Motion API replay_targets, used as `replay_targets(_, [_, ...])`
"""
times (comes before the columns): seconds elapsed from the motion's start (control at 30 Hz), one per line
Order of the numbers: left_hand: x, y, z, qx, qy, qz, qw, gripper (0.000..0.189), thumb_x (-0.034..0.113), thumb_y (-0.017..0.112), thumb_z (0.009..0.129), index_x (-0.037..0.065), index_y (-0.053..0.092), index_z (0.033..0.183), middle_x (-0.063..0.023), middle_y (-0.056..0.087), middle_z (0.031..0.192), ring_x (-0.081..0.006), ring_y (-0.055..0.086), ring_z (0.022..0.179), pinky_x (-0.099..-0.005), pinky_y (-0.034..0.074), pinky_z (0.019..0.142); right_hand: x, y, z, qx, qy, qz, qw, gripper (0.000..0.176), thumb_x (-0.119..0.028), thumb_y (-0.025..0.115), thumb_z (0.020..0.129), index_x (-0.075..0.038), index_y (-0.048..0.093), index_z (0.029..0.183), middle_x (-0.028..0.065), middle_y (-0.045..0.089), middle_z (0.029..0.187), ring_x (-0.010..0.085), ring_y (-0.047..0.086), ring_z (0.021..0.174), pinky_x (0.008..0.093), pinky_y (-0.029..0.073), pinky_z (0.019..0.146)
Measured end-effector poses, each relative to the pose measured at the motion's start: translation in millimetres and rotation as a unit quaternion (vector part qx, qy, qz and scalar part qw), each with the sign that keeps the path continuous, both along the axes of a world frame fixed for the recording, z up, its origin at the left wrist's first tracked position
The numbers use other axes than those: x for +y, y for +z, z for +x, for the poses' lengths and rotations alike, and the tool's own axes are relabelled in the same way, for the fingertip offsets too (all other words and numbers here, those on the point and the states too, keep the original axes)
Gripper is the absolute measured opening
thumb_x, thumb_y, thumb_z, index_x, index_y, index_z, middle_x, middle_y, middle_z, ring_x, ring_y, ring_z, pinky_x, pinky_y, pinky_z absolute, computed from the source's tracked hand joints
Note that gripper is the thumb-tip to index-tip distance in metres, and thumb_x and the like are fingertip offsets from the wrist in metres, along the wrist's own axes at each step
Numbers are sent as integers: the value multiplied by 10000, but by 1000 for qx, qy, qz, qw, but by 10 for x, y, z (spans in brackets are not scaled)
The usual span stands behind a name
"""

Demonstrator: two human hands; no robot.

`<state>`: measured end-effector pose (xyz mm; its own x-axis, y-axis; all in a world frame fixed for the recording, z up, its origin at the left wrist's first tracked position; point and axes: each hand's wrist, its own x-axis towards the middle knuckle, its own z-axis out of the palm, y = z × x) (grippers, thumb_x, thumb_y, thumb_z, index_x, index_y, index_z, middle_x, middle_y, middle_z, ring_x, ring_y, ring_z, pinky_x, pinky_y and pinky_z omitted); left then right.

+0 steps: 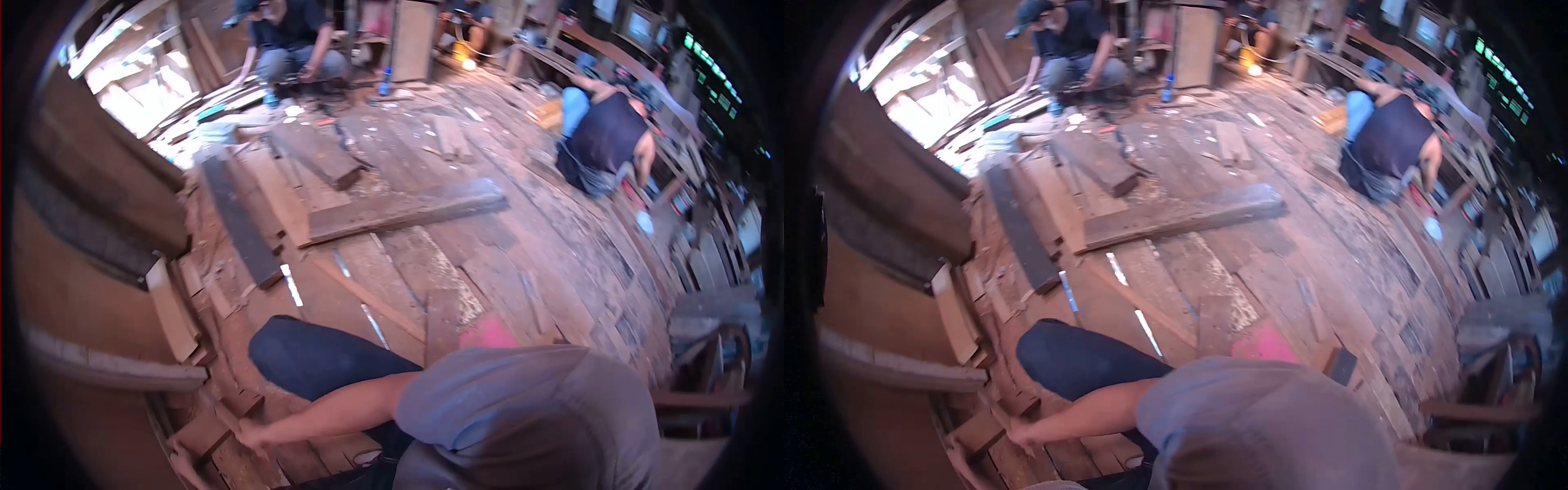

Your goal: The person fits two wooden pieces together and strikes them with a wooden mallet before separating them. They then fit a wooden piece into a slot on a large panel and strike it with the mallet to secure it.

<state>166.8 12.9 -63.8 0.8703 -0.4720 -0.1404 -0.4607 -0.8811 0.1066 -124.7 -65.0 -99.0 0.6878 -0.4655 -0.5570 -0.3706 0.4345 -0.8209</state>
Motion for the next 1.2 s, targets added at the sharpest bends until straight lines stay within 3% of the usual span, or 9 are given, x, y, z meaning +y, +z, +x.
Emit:
replay_targets(0.13, [-101,134,-454,-34,43,-105,993,682,551,530,948,-98,639,1127,-347,642,1106,-486,586,1132,-517,466,972,-16,-91,219,-67,-222,-61,971,408,-365,458,1023,-18,384,1226,241,613,884,332,616,518,428,501,474])
replay_targets(0.37, [-51,115,-466,-45,67,-93,992,639,520,524,955,-95,646,1076,-351,640,1101,-493,606,1094,-535,483,942,336,-1056,284,1,-44,-97,994,383,-300,575,961,-25,523,1222,160,647,862,285,673,800,458,531,688])
replay_targets(0.43, [-50,127,-421,-27,64,-126,990,628,505,517,961,-99,644,1075,-357,639,1093,-496,606,1089,-538,484,937,127,-495,156,12,-70,-3,997,274,-274,585,956,-51,598,1115,125,630,844,256,662,739,435,535,630])
replay_targets(0.53, [-101,-22,-465,-39,39,-135,989,589,463,504,975,-102,649,1056,-368,637,1072,-502,607,1074,-545,487,926,-110,217,-34,-17,-176,26,984,335,-347,528,1010,-62,372,1095,94,512,692,218,597,545,375,495,446])
replay_targets(0.77, [-157,-104,-628,-53,18,-164,985,537,410,499,989,-103,659,968,-364,650,1002,-509,623,1015,-559,498,890,315,-623,-115,37,-90,-202,975,387,-335,545,983,-26,457,1200,167,659,868,314,652,670,479,525,606])
replay_targets(0.83, [-130,-157,-537,-61,5,-164,985,537,406,490,992,-101,659,940,-362,651,993,-509,624,1009,-562,499,887,149,-334,-88,25,-21,-56,998,319,-291,527,982,-45,546,1183,148,664,895,273,657,719,458,527,591])
replay_targets(0.9, [-136,-84,-616,-79,-3,-165,983,538,397,478,998,-104,661,929,-361,652,980,-509,628,997,-561,502,882,-69,120,-61,-28,-170,29,985,299,-302,524,992,-51,558,1151,134,659,873,233,654,692,424,529,570])
replay_targets(1.1, [-247,317,-1012,-68,29,-166,983,544,420,503,988,-100,660,963,-366,646,996,-507,628,1004,-549,510,863,-334,535,-181,-9,-291,-160,943,517,-353,513,1014,67,400,1293,146,625,799,224,664,634,393,529,525])
replay_targets(1.2, [-239,526,-1064,-81,39,-169,982,538,417,503,990,-94,669,967,-368,645,998,-506,629,1003,-547,510,868,69,-361,-163,71,-86,-240,964,413,-301,518,1015,33,440,1245,146,633,785,229,660,622,397,544,527])
